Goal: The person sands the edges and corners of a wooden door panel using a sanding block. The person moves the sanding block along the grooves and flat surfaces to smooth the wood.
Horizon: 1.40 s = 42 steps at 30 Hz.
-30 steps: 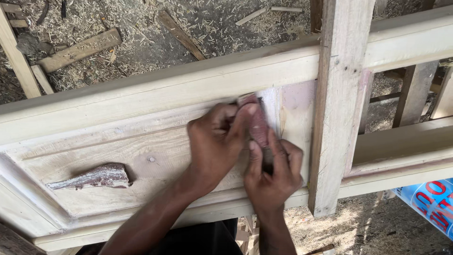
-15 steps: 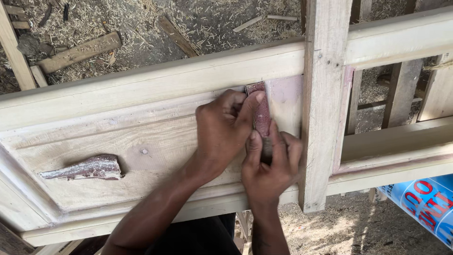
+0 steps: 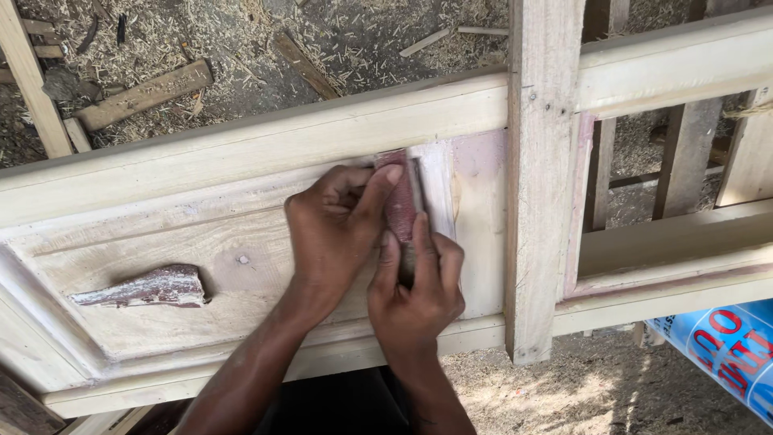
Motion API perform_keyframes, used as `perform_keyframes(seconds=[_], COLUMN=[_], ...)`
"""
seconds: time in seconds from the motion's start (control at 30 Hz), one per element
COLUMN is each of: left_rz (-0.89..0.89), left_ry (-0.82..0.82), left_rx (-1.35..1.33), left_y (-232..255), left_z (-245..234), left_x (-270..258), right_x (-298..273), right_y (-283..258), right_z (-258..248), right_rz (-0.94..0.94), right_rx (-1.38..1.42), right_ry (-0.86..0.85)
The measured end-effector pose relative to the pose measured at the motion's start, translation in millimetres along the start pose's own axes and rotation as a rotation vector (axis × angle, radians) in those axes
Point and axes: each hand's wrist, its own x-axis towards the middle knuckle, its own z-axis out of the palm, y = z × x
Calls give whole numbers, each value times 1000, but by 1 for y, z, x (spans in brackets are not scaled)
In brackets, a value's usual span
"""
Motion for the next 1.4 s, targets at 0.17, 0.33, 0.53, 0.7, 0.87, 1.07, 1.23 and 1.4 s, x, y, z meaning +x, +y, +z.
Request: perform_keyframes(seconds=[0.17,0.33,0.53,0.7,0.87,1.07,1.23,1.4], left_rz=[0,-128,-85,42,52,-106,-53,-97], left_ry=[-8,-84,-55,-68,-89,-111,-127,-121], left_rx=[-28,-70,44,95,75,115,22,40], left_y=[2,7,9,6,4,13,13,17], left_z=[31,4,11,16,17,19,13,16], left_x=[0,5,1,-9,6,11,1,8], right_x=[21,11,13,2,15,22,14,18], right_y=[29,14,26,25,28,20,19,21], right_z=[-18,-7,-14,-22,-18,-19,-26,-16], right_rz=[1,63,8,6,-5,19,34,51], right_rx=[-40,-26,-52,-118,-87,-140,-130,-116], right_ry=[1,0,-26,-2,-8,-19,-49,-23])
